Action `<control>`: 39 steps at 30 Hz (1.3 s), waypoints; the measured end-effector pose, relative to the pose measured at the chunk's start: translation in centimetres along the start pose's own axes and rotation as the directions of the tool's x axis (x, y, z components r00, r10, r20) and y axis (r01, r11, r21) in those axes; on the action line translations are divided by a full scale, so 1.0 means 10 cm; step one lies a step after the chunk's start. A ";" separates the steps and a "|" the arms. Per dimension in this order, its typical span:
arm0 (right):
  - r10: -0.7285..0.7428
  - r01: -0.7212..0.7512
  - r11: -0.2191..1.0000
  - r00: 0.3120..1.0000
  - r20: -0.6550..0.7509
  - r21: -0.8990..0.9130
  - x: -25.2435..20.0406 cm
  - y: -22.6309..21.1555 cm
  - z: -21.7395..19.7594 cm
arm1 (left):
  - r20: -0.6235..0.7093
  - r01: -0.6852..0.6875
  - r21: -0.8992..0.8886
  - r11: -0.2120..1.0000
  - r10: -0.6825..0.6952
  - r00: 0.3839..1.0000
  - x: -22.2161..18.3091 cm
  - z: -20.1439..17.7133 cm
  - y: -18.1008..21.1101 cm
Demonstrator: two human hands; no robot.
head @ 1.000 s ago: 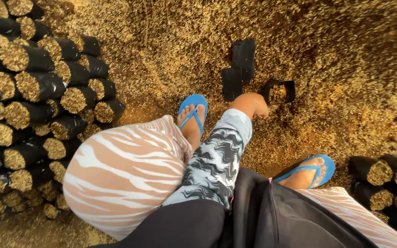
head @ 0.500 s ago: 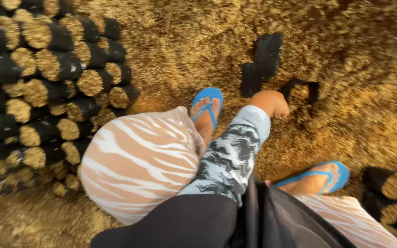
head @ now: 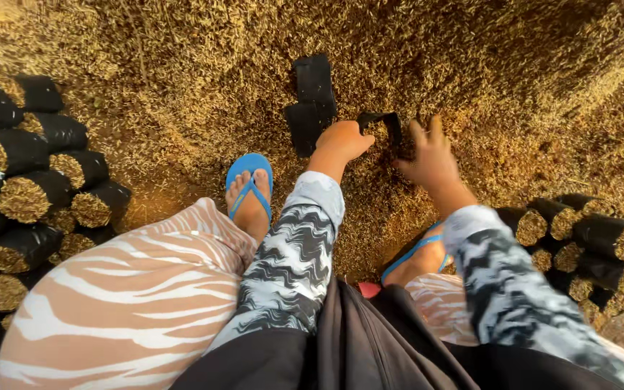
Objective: The person scoops loose straw-like material from a large pile and fills black plastic nursery pots. They repeatedly pack the material into each pot and place the filled pots aside in a stack.
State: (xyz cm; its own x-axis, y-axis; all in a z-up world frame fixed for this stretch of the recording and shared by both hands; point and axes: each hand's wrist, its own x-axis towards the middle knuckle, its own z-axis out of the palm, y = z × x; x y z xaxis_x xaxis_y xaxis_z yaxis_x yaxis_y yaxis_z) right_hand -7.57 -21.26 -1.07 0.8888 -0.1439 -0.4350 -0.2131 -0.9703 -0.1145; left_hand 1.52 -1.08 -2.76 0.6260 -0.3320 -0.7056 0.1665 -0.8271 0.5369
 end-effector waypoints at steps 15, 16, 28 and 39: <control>-0.097 -0.251 0.436 0.941 0.323 0.864 0.32 0.06 -0.11 | -0.197 -0.038 -0.062 0.997 0.025 0.980 0.02 0.12 0.00; -0.091 -0.247 0.455 0.943 0.320 0.856 0.32 -0.06 -0.19 | -0.197 -0.040 -0.055 0.998 0.028 0.980 0.03 0.13 0.00; -0.490 0.438 0.794 0.872 -0.017 -0.422 -0.15 -0.38 0.25 | -0.515 -0.344 -0.055 0.937 0.269 0.814 -0.13 0.63 -0.10; -0.304 0.301 0.878 0.951 0.052 -0.373 0.01 -0.63 0.26 | -0.553 -0.374 -0.061 0.926 0.280 0.784 -0.08 0.65 -0.14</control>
State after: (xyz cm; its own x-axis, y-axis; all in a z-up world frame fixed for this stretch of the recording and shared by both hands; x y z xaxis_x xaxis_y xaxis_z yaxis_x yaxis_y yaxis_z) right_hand -7.21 -14.69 -2.76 0.8892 0.1681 -0.4254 0.2318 -0.9674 0.1022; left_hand -4.22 -2.65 -5.94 0.9592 -0.2414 -0.1472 -0.0334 -0.6137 0.7888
